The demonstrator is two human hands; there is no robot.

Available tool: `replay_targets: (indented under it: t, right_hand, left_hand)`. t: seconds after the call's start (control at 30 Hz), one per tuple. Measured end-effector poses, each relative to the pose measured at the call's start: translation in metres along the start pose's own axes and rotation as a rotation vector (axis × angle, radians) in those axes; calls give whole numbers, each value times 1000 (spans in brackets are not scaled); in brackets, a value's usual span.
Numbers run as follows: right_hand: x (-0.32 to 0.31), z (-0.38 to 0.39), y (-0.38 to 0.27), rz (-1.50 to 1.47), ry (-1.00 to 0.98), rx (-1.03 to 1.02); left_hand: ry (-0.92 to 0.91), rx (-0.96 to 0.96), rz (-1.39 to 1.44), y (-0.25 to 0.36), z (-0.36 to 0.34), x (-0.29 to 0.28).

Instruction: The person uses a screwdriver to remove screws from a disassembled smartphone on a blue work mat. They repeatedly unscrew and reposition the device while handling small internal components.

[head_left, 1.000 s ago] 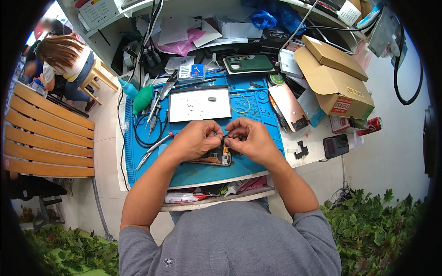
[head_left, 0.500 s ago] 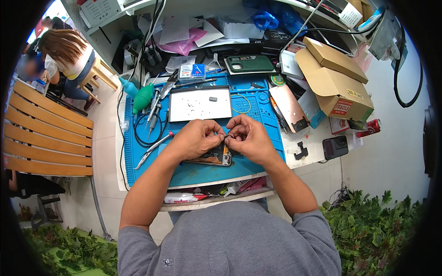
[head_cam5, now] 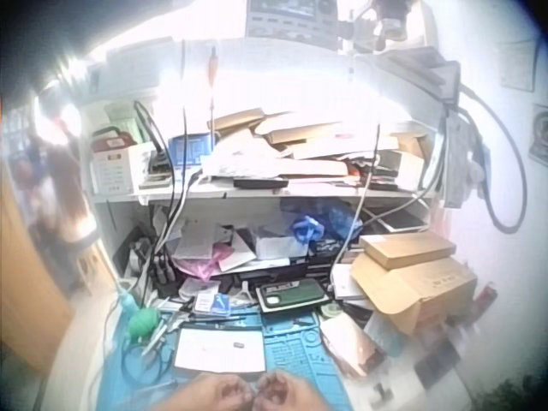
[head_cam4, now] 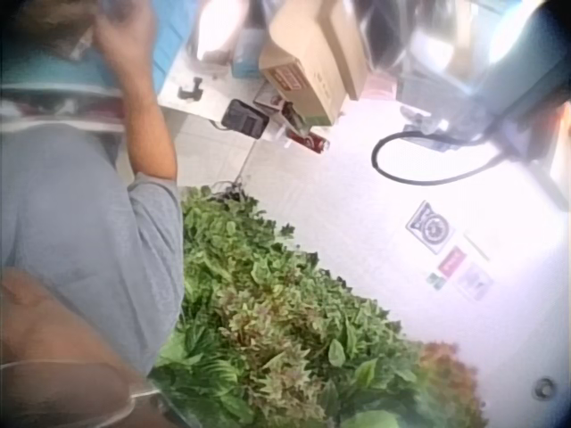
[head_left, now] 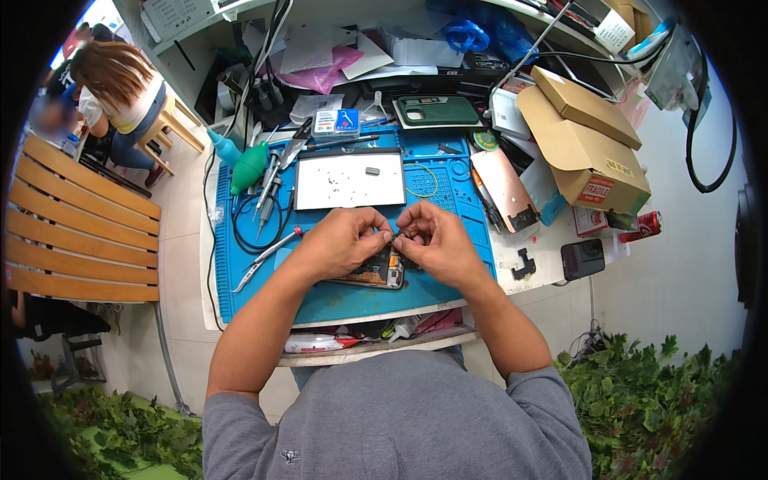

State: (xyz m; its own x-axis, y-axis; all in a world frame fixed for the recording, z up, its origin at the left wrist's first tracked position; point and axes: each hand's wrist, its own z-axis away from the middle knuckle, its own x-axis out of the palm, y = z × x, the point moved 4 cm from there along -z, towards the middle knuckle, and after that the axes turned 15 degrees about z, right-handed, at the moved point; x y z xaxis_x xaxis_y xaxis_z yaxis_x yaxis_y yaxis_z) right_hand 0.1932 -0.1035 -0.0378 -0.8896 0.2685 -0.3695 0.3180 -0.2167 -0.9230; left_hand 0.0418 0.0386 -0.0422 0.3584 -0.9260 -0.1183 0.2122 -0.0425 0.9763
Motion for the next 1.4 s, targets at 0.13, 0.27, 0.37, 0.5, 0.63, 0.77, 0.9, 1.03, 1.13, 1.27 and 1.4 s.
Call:
replay_targets:
  t: [0.13, 0.27, 0.37, 0.5, 0.63, 0.77, 0.9, 1.03, 1.13, 1.27, 1.4]
  right_hand:
    - [0, 0, 2, 29, -12, 6]
    - [0, -2, 0, 42, -21, -6]
    - [-1, -1, -3, 63, -42, 2]
    - [-2, -2, -4, 49, -64, -21]
    - [-2, -2, -4, -9, -93, -14]
    - [-1, -4, 2, -71, -136, -4]
    - [-3, -7, 7, -139, -186, 11]
    - [-3, -7, 4, -151, -168, 0]
    - [-3, -8, 8, -132, -149, -11]
    - [-4, -7, 9, -118, -167, 22]
    - [-1, -7, 5, -113, -116, 17]
  left_hand:
    - [11, 13, -93, 12, 5, 2]
    - [18, 11, -137, 16, 6, 3]
    - [16, 6, -138, 22, 7, 5]
    - [18, 43, -192, 23, 8, 5]
    - [10, 12, -231, 30, 9, 5]
    - [-2, -9, -248, 31, 9, 4]
    - [10, 97, -213, 25, 9, 5]
    - [9, 106, -188, 25, 8, 4]
    - [9, 81, -195, 27, 8, 4]
    - [10, -32, -233, 31, 8, 4]
    - [58, 39, -261, 25, 8, 5]
